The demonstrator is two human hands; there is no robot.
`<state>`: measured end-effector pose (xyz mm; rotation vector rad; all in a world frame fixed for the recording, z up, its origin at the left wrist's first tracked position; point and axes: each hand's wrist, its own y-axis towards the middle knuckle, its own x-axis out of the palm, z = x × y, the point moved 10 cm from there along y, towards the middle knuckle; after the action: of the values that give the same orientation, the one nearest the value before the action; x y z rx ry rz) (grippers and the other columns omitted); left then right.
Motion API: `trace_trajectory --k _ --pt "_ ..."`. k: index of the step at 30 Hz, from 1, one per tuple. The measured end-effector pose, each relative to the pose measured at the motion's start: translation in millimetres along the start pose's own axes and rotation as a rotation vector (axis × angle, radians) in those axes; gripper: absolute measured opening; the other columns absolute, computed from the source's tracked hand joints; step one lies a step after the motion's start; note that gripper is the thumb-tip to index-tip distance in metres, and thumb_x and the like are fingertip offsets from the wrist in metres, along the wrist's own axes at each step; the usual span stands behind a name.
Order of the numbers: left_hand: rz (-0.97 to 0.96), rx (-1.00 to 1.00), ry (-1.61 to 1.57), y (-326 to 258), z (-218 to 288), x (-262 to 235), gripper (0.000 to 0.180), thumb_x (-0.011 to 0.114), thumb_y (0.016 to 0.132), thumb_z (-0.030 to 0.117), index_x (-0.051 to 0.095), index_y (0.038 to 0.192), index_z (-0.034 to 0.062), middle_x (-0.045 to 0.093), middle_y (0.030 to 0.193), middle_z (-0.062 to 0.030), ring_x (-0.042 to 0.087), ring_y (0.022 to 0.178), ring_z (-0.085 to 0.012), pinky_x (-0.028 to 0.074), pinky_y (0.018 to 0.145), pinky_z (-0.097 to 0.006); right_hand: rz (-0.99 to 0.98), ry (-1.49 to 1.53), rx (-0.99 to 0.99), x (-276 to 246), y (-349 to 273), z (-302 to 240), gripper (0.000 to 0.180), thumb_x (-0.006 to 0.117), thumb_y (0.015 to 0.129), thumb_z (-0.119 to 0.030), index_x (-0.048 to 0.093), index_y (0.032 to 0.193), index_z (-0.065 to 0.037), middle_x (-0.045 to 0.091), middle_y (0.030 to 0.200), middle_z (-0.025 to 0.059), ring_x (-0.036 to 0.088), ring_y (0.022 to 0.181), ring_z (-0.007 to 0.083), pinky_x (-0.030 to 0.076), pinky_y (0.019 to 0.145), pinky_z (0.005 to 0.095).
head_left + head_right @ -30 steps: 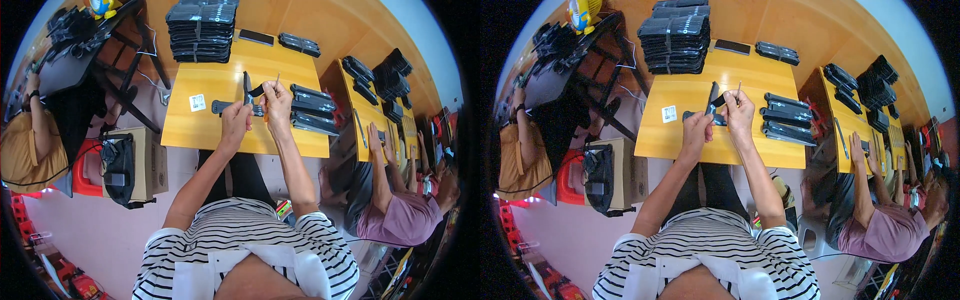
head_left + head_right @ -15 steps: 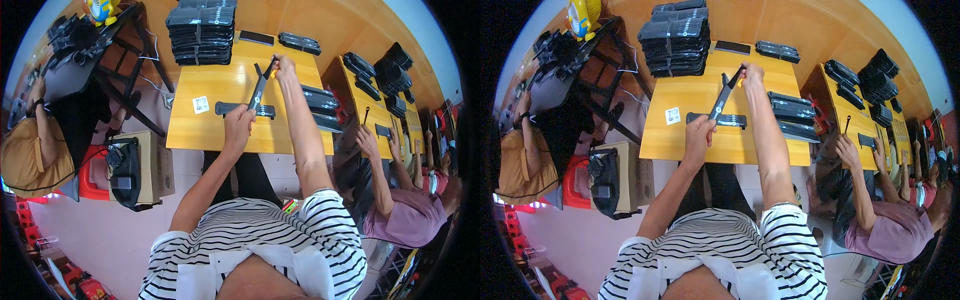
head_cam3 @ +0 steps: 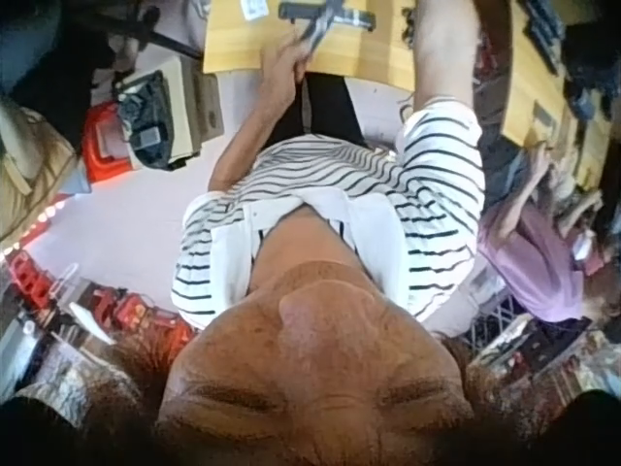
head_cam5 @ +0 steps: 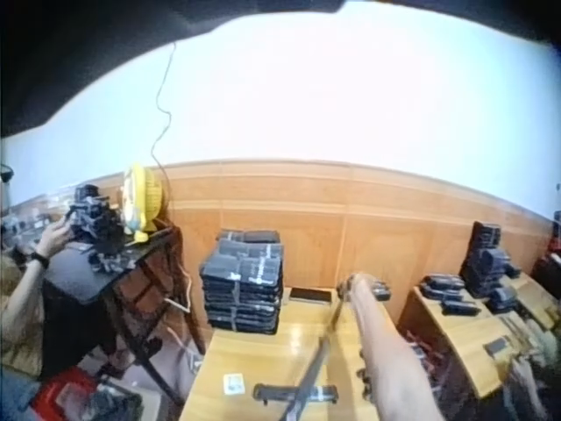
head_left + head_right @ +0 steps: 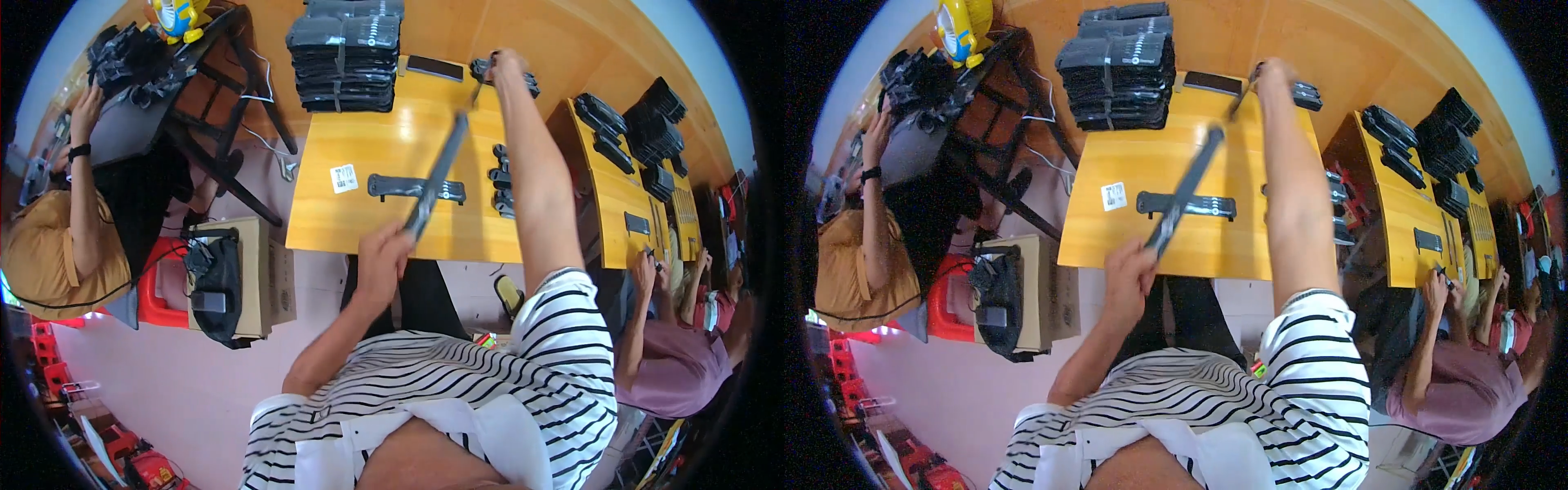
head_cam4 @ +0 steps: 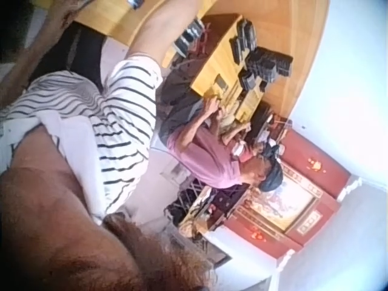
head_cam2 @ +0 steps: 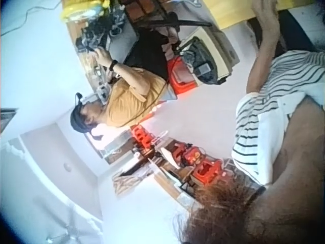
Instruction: Applying small hardware components to black straps using a hand tool.
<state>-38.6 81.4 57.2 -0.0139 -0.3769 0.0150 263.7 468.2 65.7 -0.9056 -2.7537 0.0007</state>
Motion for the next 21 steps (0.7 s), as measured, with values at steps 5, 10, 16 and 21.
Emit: trace_trajectory --k 5,10,16,21 --pt "0.245 -0.078 -0.032 -23 -12 -73 0.024 0.052 0.084 0.019 0.052 0.066 0.004 0.04 0.049 0.0021 0.037 0.04 -0.0054 0.026 0.039 -0.02 0.041 0.336 -0.071 -45 33 -79 0.013 0.053 0.084 -0.01 0.046 0.074 -0.004 0.049 0.061 0.007 0.047 0.047 0.0154 0.036 0.037 0.026" --pt "0.33 -0.063 -0.015 9 -40 -120 0.03 0.053 0.086 0.029 0.055 0.07 0.003 0.045 0.05 0.0005 0.039 0.037 -0.0065 0.029 0.038 -0.02 -0.393 0.331 -0.206 -21 -63 -136 0.012 0.056 0.085 -0.01 0.048 0.079 -0.003 0.049 0.062 0.0055 0.048 0.048 0.014 0.035 0.038 0.0227" --pt "0.348 -0.459 0.161 5 -115 -163 0.045 0.05 0.087 0.042 0.059 0.076 -0.0005 0.055 0.055 -0.0062 0.053 0.042 -0.0122 0.039 0.039 -0.02 -0.526 0.048 -0.272 -33 -177 -127 0.018 0.061 0.084 -0.021 0.055 0.089 -0.004 0.047 0.067 -0.0001 0.043 0.051 0.007 0.03 0.041 0.0176" --pt "0.347 -0.585 0.632 -1 -103 -188 0.056 0.049 0.085 0.05 0.06 0.069 -0.0024 0.056 0.052 -0.0086 0.056 0.041 -0.016 0.045 0.038 -0.024 -0.683 -0.041 -0.256 -53 -220 -117 0.018 0.06 0.085 -0.022 0.061 0.087 -0.004 0.054 0.06 0.0009 0.036 0.039 0.0032 0.025 0.036 0.0161"
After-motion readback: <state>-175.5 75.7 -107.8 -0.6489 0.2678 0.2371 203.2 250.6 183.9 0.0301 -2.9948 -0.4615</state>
